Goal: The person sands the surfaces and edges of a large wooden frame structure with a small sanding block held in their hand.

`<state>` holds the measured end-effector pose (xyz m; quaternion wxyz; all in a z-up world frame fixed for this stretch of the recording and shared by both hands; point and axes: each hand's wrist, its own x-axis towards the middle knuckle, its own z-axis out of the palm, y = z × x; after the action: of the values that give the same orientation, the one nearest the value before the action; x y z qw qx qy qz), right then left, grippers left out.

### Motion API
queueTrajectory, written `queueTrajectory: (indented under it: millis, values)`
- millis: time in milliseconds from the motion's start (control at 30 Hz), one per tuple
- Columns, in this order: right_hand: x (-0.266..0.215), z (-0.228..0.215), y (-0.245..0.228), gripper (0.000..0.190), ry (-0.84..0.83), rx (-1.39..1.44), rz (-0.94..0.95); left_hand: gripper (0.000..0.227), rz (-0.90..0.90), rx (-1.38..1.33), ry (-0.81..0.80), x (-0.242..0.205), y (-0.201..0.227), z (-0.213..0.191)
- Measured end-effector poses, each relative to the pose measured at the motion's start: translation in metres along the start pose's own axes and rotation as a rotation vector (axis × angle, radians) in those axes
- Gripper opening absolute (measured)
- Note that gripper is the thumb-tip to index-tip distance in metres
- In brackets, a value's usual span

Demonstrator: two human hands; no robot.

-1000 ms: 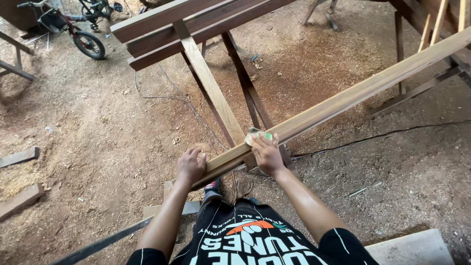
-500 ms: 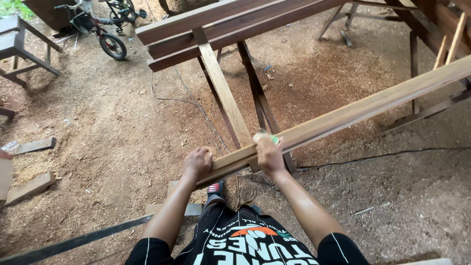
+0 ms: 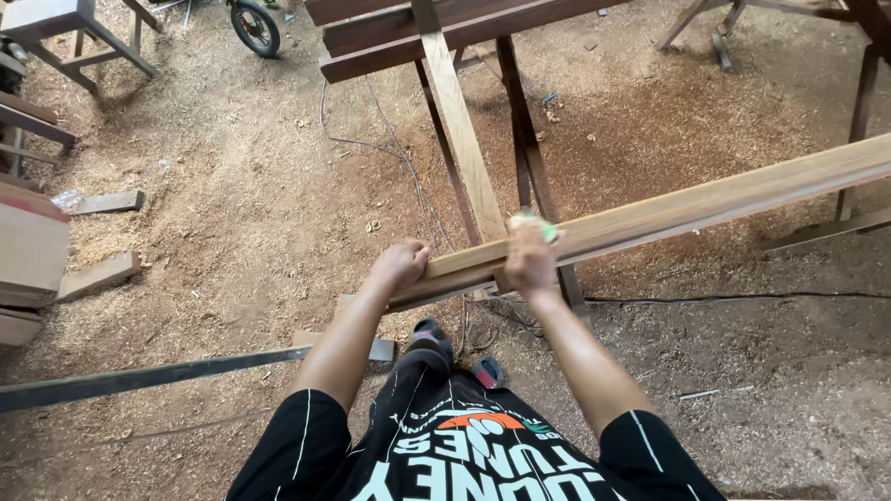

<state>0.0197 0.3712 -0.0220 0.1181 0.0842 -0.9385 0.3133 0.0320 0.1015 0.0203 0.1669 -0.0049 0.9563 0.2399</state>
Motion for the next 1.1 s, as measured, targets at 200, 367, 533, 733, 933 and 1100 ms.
queueTrajectory:
  millis: [200,367,533,733,933,1100]
  values:
    - [-0.038,-0.017,-0.027,0.025,0.194,-0.139,-0.552,0.044,-0.002,0.022,0.003,-0.008,0.006,-0.008]
    - [-0.027,-0.059,-0.007,0.027,0.369,-0.351,-0.381,0.047,0.016,0.0,0.052,-0.009,0.002,-0.005]
    - [-0.019,-0.008,-0.043,0.028,0.094,-0.2,-0.01,0.053,0.02,0.009,-0.058,-0.006,-0.003,-0.004]
    - [-0.055,0.004,-0.065,0.033,-0.029,-0.208,-0.328,0.058,0.104,-0.006,-0.09,-0.003,-0.016,-0.002]
    - [-0.039,-0.038,-0.06,0.03,-0.089,-0.323,0.057,0.056,0.091,0.005,-0.08,-0.005,-0.015,-0.004]
    - [-0.036,0.008,-0.097,0.028,-0.046,0.031,0.096,0.046,0.032,-0.093,-0.059,-0.023,-0.016,-0.025]
